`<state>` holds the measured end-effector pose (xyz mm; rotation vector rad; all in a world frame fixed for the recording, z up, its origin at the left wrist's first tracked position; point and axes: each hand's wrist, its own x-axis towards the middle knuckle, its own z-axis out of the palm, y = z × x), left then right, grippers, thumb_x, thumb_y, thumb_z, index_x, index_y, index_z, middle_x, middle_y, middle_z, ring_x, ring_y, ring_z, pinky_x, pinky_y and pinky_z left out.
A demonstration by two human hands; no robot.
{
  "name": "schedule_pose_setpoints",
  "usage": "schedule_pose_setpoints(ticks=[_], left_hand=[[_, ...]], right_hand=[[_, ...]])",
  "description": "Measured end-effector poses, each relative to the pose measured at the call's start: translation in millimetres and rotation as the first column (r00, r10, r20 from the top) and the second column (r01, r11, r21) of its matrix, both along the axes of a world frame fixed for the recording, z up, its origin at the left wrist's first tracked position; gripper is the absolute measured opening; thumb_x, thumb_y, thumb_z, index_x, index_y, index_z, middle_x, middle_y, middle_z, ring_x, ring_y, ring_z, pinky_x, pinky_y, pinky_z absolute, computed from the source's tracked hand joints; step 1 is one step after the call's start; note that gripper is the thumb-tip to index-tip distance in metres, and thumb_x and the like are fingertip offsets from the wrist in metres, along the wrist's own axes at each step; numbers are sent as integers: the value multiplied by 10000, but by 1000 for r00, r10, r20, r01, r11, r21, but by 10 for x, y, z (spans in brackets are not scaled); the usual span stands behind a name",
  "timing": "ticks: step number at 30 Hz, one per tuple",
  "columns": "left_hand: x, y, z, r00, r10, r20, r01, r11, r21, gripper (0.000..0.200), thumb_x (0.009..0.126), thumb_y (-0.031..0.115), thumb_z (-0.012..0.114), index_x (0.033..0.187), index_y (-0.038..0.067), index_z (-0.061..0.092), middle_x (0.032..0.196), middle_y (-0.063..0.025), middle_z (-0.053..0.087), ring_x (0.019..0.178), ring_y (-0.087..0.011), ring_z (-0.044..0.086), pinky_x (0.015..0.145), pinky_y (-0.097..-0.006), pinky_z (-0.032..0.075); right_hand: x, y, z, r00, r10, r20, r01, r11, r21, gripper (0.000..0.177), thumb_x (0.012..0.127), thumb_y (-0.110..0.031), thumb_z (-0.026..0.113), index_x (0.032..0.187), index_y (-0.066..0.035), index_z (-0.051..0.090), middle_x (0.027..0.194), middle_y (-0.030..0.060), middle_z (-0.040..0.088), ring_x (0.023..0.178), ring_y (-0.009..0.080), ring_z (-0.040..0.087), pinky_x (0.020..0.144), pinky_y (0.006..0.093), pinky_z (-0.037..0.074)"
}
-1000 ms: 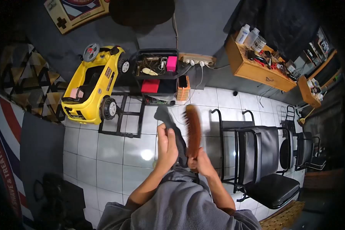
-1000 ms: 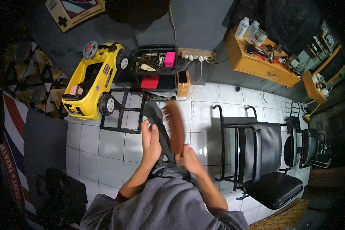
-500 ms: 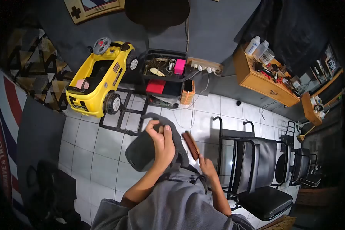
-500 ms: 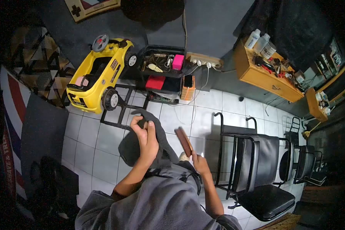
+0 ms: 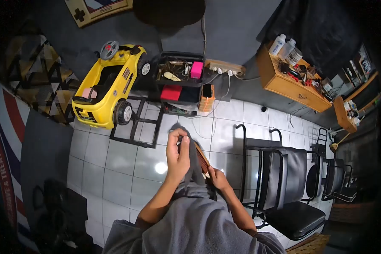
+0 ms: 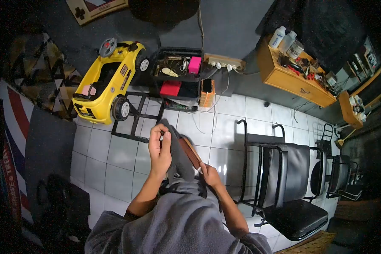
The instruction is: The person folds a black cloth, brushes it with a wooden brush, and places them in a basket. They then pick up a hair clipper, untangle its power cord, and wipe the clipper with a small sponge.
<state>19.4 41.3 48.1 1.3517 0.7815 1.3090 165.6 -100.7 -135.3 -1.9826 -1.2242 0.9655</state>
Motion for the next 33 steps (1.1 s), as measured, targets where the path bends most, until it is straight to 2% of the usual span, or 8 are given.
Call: schedule_pose_setpoints(ticks=[5,8,11,15,18,24,29,33], left_hand=[[-43,-21,-104,999,48,-4,-48,997,-60,165,999,71,447,1138,1,502,1001,-7,495,916,-77,442,847,-220,365],[-94,-94,-196,999,22,-43,-32,969,-246,185,1004,81,429,1149,-6,504,1060,-35,512,1002,-108,466,917,-245,362],[-56,-121,-316,987,65,-145,-73,996,-50,192,998,68,436,1166,-13,482,1092,-61,510,1050,-135,472,949,-264,359],[37,-142,-245,983,131,-126,-131,991,6,246,984,59,469,1213,-22,430,1135,-137,542,1088,-212,522,960,-308,387],[69,-136,-213,958,218,-184,-203,974,96,217,983,34,463,1191,-22,438,1116,-128,540,1031,-186,541,921,-289,405],[5,-28,-3,977,195,88,-186,977,-103,207,992,43,468,1192,-10,458,1092,-73,529,1011,-122,495,910,-249,383],[-31,29,9,981,192,-7,-192,981,10,210,993,84,484,1177,-10,525,1104,-33,540,999,-102,492,909,-233,377],[-41,57,4,986,163,30,-163,986,-29,342,955,77,541,1278,-24,494,1129,-86,552,993,-137,523,899,-257,407]], right_hand=[[295,-377,-831,974,83,211,-29,968,-249,685,984,-558,370,820,49,643,754,295,623,771,467,611,711,473,473],[219,-97,-42,990,-135,-48,118,959,-257,716,984,-572,355,801,57,643,759,296,626,756,434,631,718,462,479],[139,111,525,811,-250,-529,197,968,-156,615,1022,-504,329,860,27,595,676,119,587,617,261,566,634,373,466],[-135,163,1168,704,39,-709,105,982,159,478,1047,-413,324,915,-16,557,718,-8,491,605,78,409,516,263,375],[-350,300,1373,992,75,-99,-40,947,320,421,1026,-350,396,917,25,554,662,193,589,600,400,568,583,419,452],[-153,180,478,941,120,315,-85,989,-121,465,1016,-369,391,919,37,596,757,301,621,758,484,611,637,493,499],[111,-157,-240,873,228,431,-91,945,-315,626,955,-566,411,906,2,671,897,264,669,843,453,649,783,511,515],[246,-25,-124,987,38,158,-13,988,-157,567,1014,-463,374,831,15,618,713,145,674,621,407,602,599,511,452]])
